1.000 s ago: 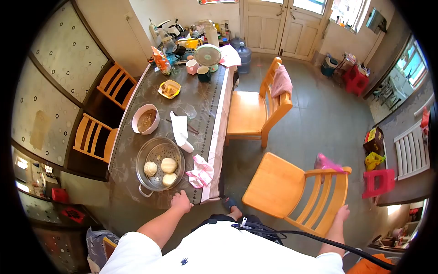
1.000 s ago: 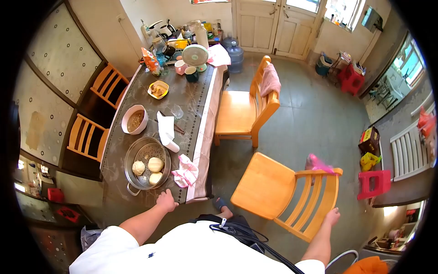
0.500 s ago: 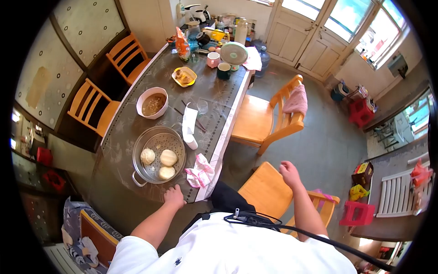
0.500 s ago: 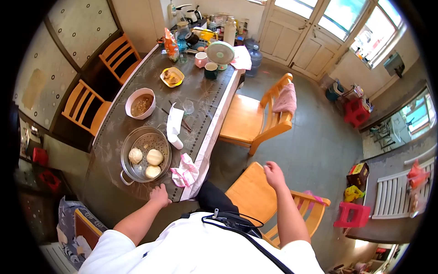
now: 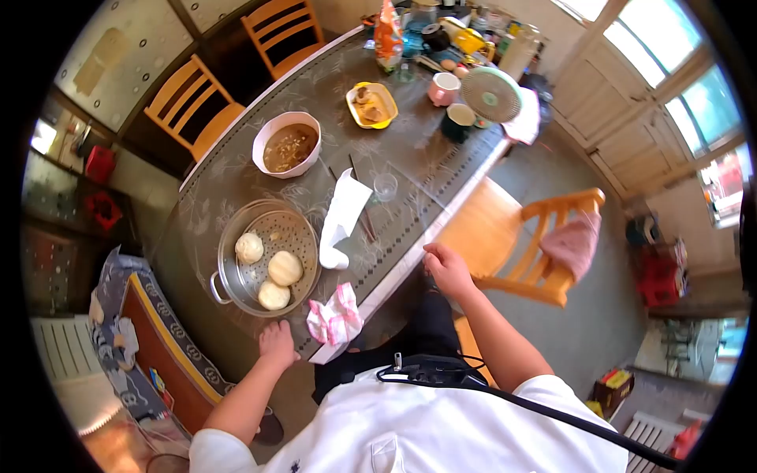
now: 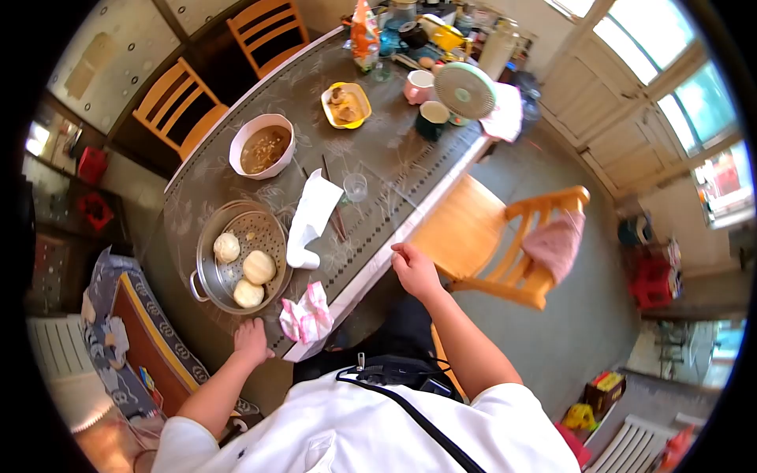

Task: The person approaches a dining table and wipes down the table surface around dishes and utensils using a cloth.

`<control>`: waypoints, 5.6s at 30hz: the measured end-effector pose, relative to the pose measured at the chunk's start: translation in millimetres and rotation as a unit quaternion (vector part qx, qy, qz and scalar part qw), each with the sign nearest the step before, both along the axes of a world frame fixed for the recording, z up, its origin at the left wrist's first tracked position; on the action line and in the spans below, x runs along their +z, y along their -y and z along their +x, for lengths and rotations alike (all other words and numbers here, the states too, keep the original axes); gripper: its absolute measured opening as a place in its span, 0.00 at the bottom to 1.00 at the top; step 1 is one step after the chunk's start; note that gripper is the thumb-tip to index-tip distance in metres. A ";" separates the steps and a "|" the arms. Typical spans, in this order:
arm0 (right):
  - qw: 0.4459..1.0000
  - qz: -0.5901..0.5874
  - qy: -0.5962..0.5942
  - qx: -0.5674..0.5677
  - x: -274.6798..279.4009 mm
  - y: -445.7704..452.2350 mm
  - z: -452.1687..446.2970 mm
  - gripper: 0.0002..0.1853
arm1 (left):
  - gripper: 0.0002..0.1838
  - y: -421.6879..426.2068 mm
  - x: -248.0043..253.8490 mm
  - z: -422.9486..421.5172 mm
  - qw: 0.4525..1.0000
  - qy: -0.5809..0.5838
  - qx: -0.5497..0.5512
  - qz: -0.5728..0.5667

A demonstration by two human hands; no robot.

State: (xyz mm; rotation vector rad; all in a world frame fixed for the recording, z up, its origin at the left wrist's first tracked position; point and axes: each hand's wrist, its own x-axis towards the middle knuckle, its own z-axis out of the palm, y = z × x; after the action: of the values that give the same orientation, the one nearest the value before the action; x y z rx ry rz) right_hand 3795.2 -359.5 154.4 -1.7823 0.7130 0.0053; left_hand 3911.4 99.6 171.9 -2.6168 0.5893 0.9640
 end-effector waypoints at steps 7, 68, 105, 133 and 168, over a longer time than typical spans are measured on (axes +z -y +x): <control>0.982 0.152 0.038 0.110 -14.0 55.1 56.5 0.13 | 0.62 25.0 7.1 1.5 0.995 0.013 0.097 0.017; 0.757 -0.533 0.169 0.339 -75.9 83.0 218.2 0.27 | 0.19 102.6 -108.3 -79.0 0.722 0.543 0.241 -0.355; 0.760 -0.558 0.158 0.294 -84.5 86.3 185.0 0.33 | 0.14 104.4 -109.9 -80.0 0.726 0.535 0.254 -0.350; 0.811 -0.572 0.017 0.125 -77.5 171.7 280.3 0.36 | 0.14 110.7 -103.0 -80.7 0.738 0.534 0.254 -0.324; 0.761 -0.503 0.271 0.308 -82.2 2.3 153.2 0.29 | 0.12 110.2 -106.6 -82.6 0.724 0.545 0.253 -0.338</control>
State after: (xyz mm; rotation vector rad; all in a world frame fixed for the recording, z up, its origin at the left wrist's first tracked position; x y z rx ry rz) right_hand 3948.3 -361.8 72.2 -2.7837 -0.4556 -0.5236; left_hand 3828.8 -10.6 65.3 -3.3395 -0.1693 -1.0117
